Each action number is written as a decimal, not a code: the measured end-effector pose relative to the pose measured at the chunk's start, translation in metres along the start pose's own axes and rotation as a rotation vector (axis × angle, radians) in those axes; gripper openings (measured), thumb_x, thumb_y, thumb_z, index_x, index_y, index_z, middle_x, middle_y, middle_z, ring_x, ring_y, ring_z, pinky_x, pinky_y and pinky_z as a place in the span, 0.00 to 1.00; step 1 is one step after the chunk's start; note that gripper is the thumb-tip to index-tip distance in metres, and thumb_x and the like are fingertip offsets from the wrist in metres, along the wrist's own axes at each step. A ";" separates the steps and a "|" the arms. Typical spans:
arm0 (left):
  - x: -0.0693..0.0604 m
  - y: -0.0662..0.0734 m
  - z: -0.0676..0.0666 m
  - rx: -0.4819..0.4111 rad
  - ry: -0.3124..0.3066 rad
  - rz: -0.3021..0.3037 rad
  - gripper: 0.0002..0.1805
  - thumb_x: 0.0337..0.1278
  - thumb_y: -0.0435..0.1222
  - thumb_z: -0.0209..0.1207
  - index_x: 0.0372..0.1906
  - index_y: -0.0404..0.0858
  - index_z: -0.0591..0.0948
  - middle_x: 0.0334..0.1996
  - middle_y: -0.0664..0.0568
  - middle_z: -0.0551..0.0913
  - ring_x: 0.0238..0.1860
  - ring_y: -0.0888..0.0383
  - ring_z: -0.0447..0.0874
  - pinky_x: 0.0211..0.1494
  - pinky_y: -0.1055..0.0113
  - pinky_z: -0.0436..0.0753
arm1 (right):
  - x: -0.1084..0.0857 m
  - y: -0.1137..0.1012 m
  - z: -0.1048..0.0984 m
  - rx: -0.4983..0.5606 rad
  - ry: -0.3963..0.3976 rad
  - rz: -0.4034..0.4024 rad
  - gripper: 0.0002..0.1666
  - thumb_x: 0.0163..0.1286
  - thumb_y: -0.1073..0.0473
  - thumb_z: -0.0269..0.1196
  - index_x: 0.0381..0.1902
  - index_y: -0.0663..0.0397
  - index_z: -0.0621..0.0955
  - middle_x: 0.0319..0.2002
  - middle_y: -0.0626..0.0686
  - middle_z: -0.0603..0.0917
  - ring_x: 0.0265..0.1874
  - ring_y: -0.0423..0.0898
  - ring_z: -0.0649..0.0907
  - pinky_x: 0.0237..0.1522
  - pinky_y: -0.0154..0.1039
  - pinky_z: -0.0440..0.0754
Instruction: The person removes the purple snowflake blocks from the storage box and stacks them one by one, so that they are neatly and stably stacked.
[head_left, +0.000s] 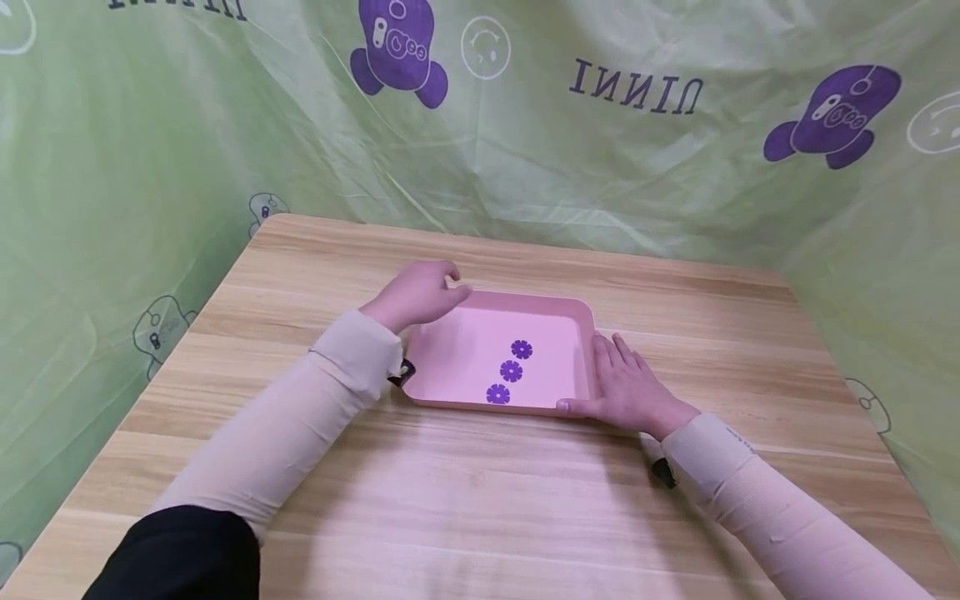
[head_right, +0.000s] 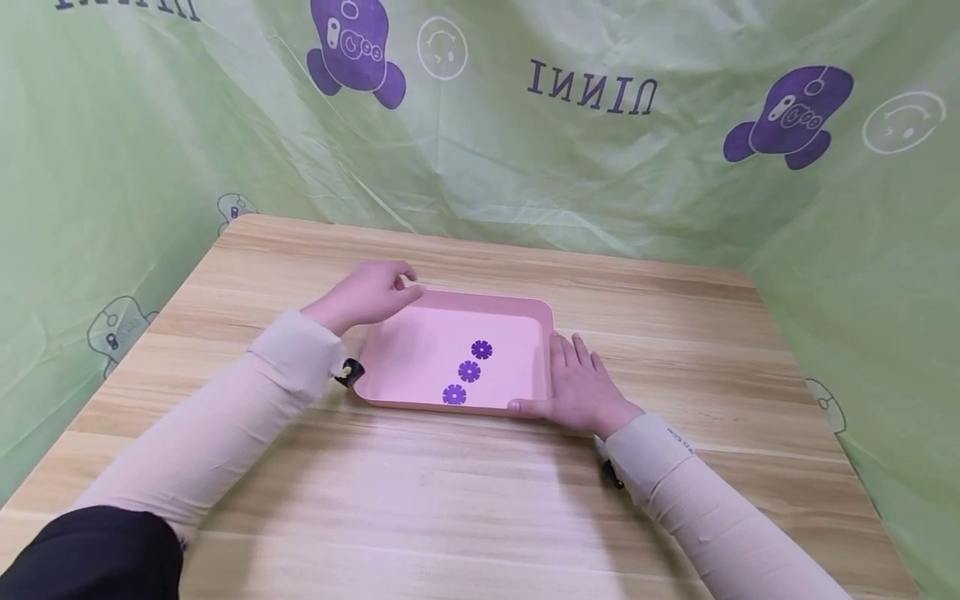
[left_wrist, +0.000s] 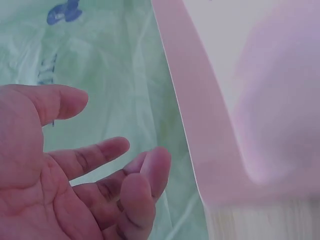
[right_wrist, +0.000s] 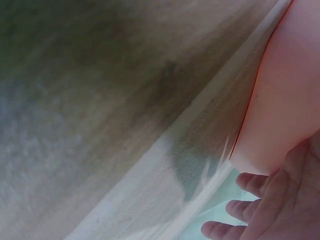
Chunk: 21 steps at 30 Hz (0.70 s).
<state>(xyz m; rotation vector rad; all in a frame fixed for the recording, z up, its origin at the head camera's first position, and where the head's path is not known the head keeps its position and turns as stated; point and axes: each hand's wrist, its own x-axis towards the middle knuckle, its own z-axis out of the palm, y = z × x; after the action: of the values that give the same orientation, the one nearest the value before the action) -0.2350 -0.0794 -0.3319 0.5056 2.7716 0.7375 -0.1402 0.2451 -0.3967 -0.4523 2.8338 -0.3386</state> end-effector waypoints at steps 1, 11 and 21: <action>0.003 0.004 0.002 -0.003 -0.011 0.008 0.28 0.76 0.48 0.53 0.66 0.30 0.76 0.60 0.38 0.82 0.58 0.43 0.81 0.64 0.50 0.78 | 0.000 0.000 0.000 0.001 0.000 0.000 0.76 0.62 0.22 0.63 0.78 0.78 0.46 0.78 0.75 0.50 0.77 0.74 0.48 0.75 0.69 0.48; 0.023 0.035 0.026 -0.289 -0.188 -0.006 0.18 0.75 0.44 0.54 0.56 0.33 0.79 0.48 0.40 0.83 0.35 0.50 0.83 0.36 0.61 0.84 | -0.001 0.001 0.000 0.001 0.005 0.001 0.75 0.63 0.23 0.63 0.78 0.78 0.46 0.78 0.75 0.50 0.77 0.74 0.48 0.75 0.69 0.49; 0.037 0.048 0.055 -0.363 -0.242 -0.048 0.12 0.72 0.41 0.59 0.39 0.35 0.76 0.32 0.47 0.77 0.28 0.53 0.79 0.32 0.60 0.83 | -0.001 0.000 -0.001 0.022 0.001 -0.001 0.76 0.62 0.21 0.62 0.78 0.76 0.46 0.78 0.74 0.50 0.76 0.75 0.49 0.74 0.70 0.49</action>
<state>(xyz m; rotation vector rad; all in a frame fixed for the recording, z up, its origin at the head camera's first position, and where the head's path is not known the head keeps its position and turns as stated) -0.2397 -0.0025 -0.3588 0.4209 2.3480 1.0612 -0.1396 0.2460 -0.3956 -0.4497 2.8278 -0.3702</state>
